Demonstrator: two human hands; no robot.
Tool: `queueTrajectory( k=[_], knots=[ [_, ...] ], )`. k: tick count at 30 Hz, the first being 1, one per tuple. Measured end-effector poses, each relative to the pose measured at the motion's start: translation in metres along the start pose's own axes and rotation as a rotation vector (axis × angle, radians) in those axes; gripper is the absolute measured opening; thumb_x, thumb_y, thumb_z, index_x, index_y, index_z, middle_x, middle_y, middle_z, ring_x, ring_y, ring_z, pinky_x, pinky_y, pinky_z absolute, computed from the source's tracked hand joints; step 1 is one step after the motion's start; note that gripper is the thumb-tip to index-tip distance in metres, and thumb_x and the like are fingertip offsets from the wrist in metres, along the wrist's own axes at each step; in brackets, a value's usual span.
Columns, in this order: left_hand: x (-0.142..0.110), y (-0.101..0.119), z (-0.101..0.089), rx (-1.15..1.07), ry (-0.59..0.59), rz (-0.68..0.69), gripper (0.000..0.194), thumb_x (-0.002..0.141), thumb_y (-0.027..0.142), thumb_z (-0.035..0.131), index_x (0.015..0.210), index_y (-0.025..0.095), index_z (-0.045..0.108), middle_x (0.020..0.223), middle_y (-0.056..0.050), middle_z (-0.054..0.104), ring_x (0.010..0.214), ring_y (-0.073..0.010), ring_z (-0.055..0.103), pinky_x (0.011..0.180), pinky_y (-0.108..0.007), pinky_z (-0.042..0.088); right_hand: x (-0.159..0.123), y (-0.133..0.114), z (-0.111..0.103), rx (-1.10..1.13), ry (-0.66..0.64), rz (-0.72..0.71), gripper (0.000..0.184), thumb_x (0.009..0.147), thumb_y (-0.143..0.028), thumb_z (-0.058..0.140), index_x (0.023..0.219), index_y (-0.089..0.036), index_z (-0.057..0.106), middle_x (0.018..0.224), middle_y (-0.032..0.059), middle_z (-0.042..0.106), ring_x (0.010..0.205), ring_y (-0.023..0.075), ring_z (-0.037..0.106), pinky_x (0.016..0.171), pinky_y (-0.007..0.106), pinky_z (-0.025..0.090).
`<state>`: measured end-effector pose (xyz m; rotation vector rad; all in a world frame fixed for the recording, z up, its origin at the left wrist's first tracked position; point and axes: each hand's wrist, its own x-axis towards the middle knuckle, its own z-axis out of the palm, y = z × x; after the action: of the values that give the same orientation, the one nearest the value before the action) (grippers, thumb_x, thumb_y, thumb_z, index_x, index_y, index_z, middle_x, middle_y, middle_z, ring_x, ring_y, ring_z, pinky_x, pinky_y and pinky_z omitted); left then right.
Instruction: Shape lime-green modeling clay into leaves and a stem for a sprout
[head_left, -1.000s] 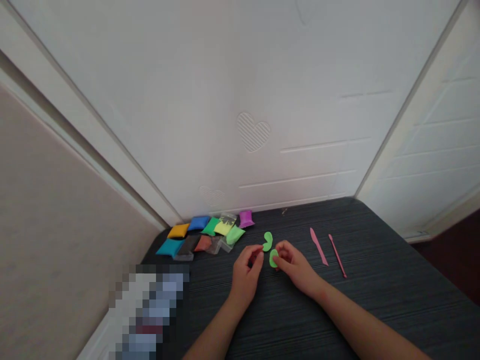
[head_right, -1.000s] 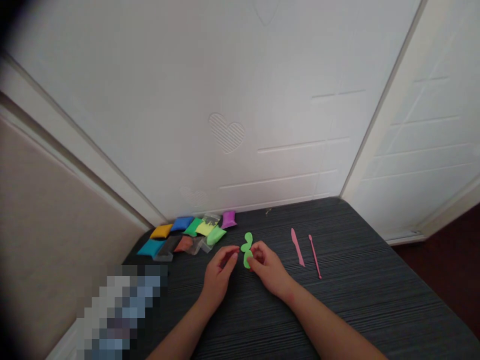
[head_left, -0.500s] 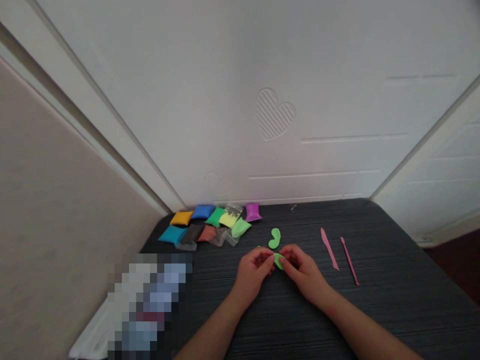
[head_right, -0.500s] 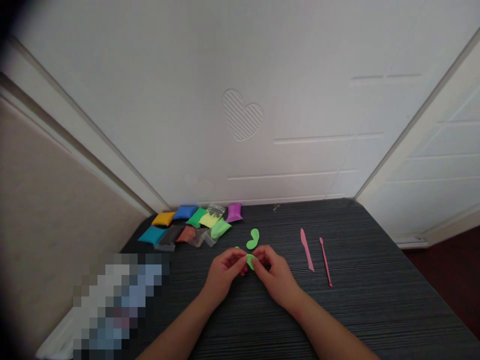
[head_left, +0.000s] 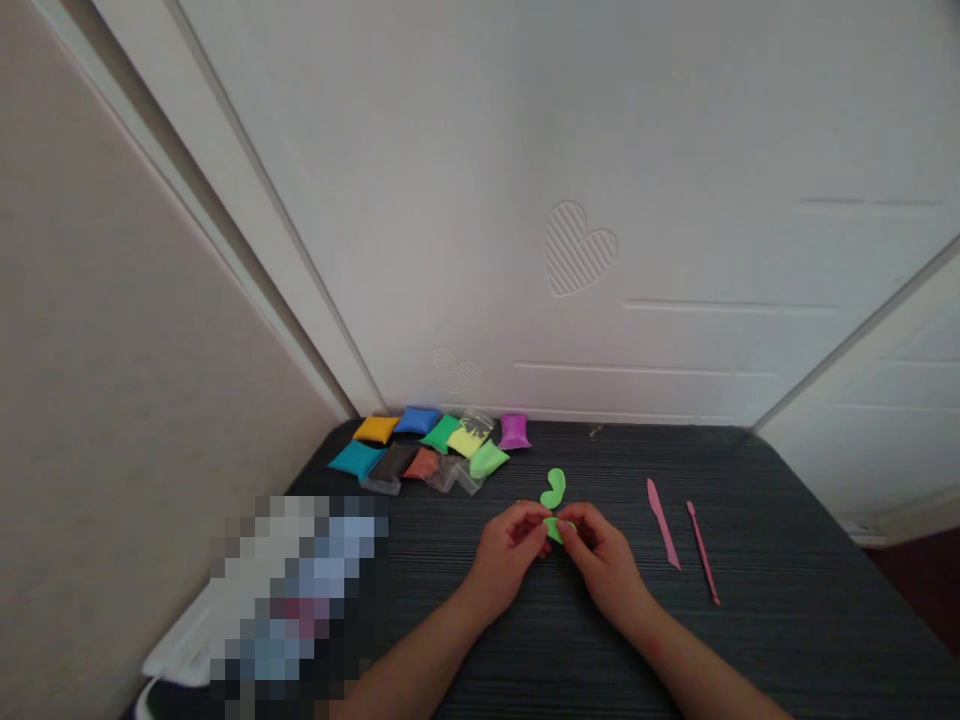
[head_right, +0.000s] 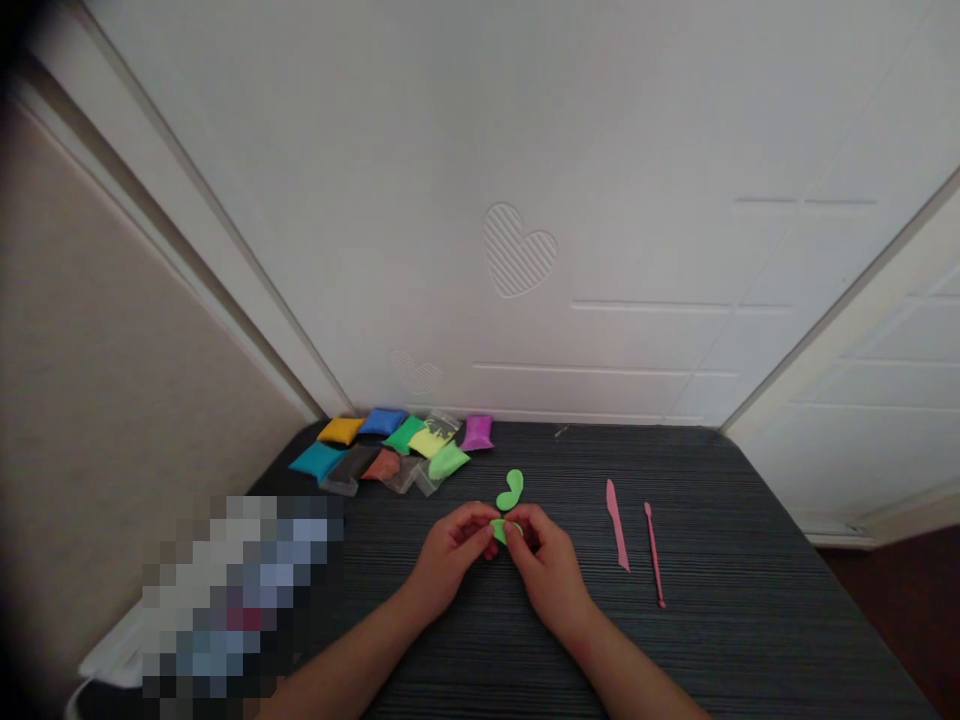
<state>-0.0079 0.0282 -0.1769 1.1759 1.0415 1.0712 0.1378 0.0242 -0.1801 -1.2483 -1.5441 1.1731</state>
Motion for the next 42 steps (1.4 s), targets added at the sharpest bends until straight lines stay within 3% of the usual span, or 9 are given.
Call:
queueTrajectory(
  k=[16,24,32,38,42],
  knots=[
    [0.005,-0.002,-0.001,-0.026,-0.024,-0.042,0.015,0.071,0.022,0.056,0.081,0.012,0.060,0.053,0.002,0.055,0.048,-0.0097,0.050,0.050,-0.022,0.040,0.003,0.001,0.002,0.050,-0.019,0.002,0.021,0.082,-0.036,0.049,0.086,-0.018,0.057,0.071,0.0005,0.058,0.065,0.0136,0.051,0.061,0.025,0.039],
    [0.009,-0.006,0.001,-0.039,-0.003,-0.046,0.018,0.072,0.025,0.058,0.085,0.012,0.058,0.068,-0.001,0.060,0.056,-0.0108,0.053,0.054,-0.023,0.043,0.005,0.007,0.001,0.125,0.047,0.041,0.023,0.080,-0.037,0.052,0.091,-0.018,0.058,0.072,0.0010,0.059,0.064,0.0139,0.051,0.060,0.025,0.040],
    [0.010,0.000,0.003,-0.048,0.073,-0.055,0.018,0.073,0.025,0.057,0.087,0.013,0.056,0.066,-0.001,0.059,0.058,-0.0120,0.055,0.056,-0.025,0.045,0.010,0.002,-0.003,0.248,0.111,0.046,0.023,0.083,-0.037,0.047,0.088,-0.017,0.056,0.064,-0.0012,0.053,0.061,0.0116,0.050,0.058,0.024,0.040],
    [0.006,0.001,0.001,-0.063,0.069,-0.074,0.020,0.073,0.027,0.058,0.088,0.014,0.056,0.068,0.000,0.061,0.058,-0.0119,0.056,0.059,-0.026,0.045,0.017,0.000,-0.002,0.285,0.023,0.036,0.023,0.080,-0.037,0.050,0.093,-0.019,0.056,0.071,-0.0008,0.055,0.062,0.0116,0.050,0.058,0.024,0.041],
    [0.007,0.003,-0.003,-0.092,0.065,-0.102,0.019,0.072,0.025,0.059,0.088,0.015,0.056,0.071,0.000,0.062,0.060,-0.0113,0.056,0.062,-0.025,0.045,0.012,-0.006,-0.006,0.096,-0.088,-0.014,0.029,0.076,-0.029,0.057,0.103,-0.022,0.053,0.078,-0.0009,0.057,0.068,0.0123,0.051,0.063,0.024,0.041]
  ],
)
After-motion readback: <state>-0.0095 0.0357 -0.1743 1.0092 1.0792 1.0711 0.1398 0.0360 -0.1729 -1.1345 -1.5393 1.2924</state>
